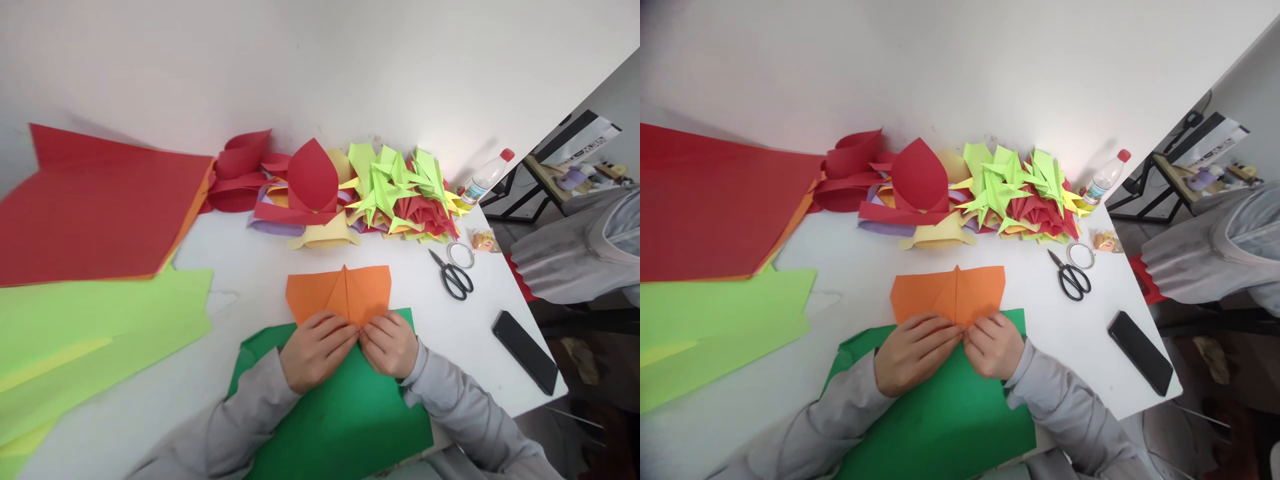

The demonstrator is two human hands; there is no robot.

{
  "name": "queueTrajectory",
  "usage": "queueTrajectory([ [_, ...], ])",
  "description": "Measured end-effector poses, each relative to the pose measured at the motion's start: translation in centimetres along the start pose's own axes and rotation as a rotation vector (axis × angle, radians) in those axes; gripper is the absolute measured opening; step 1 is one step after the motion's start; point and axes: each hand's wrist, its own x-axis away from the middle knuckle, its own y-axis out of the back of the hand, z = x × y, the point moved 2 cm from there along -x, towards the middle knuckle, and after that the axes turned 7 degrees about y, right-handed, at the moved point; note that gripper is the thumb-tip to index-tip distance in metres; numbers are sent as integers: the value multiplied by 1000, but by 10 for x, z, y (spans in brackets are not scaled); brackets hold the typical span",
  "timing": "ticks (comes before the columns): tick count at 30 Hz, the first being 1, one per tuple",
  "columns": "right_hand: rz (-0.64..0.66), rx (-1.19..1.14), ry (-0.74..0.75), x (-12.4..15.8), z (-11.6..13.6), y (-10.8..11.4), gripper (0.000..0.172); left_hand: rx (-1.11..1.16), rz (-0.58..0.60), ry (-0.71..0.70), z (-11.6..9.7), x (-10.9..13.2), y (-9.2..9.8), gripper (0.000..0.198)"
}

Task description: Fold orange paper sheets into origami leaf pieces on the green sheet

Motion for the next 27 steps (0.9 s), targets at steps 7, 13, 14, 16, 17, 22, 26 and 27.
queueTrajectory([
  [7,17,-4,-2,0,-3,2,14,-4,2,25,-1,-3,3,18],
  [13,7,12,-23,2,-9,5,16,2,-20,20,1,-6,11,18],
  [14,0,14,-28,3,-11,5,16,1,-29,29,2,-5,12,17],
  [16,-17,28,-50,6,-15,7,16,-15,-45,50,5,-5,14,15],
  [17,-23,36,-63,7,-17,8,15,-24,-51,55,6,-5,15,14],
  [22,-48,59,-90,9,-25,12,16,-42,-46,57,9,-4,17,14],
  [26,-95,68,-164,14,-31,15,14,-51,-48,87,11,0,15,15],
  [27,-107,59,-180,15,-32,16,10,-53,-49,93,11,1,15,15],
])
